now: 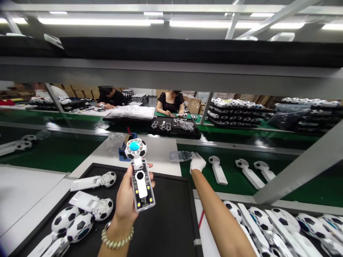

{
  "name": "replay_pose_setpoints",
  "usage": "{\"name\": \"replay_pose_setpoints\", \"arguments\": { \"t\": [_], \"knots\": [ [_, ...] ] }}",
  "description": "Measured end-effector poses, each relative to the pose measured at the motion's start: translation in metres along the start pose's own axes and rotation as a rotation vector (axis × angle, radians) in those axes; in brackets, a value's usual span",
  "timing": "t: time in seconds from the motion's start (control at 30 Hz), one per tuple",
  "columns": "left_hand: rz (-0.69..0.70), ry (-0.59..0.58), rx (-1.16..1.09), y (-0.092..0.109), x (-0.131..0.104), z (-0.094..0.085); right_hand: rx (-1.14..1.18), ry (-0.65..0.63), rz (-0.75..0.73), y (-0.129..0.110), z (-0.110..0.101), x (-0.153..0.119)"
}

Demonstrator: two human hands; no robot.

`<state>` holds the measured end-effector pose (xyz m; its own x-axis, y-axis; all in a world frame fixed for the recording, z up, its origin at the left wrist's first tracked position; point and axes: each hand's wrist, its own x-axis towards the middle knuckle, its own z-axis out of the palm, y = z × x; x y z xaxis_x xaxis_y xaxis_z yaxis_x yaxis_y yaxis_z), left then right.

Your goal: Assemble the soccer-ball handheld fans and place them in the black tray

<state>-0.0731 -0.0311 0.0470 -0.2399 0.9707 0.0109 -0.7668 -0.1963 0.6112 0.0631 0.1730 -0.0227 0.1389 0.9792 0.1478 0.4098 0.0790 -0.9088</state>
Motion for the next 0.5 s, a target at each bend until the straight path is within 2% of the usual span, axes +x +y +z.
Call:
{"name": "replay_pose_setpoints", "arguments": {
  "t": [0.2, 0.3, 0.37, 0.43, 0.47, 0.5],
  "knots": [
    [-0.007, 0.027, -0.006, -0.001, 0.002, -0.002, -0.145, -0.133, -0.198, -0.019, 0.016, 0.025],
    [0.018, 0.039, -0.030, 0.000, 0.003, -0.003, -0.206, -0.220, -0.313, -0.041, 0.026, 0.020],
    [0.044, 0.078, -0.052, 0.001, 0.004, -0.004, -0.220, -0.216, -0.384, -0.056, 0.021, -0.003],
    [0.084, 0.161, -0.080, 0.001, 0.005, -0.004, -0.196, -0.200, -0.494, -0.067, 0.006, -0.042],
    [0.110, 0.207, -0.099, 0.001, 0.005, -0.004, -0.167, -0.203, -0.576, -0.070, -0.005, -0.064],
    [0.140, 0.248, -0.122, 0.000, 0.005, -0.004, -0.105, -0.233, -0.743, -0.071, -0.015, -0.088]
  ]
}}
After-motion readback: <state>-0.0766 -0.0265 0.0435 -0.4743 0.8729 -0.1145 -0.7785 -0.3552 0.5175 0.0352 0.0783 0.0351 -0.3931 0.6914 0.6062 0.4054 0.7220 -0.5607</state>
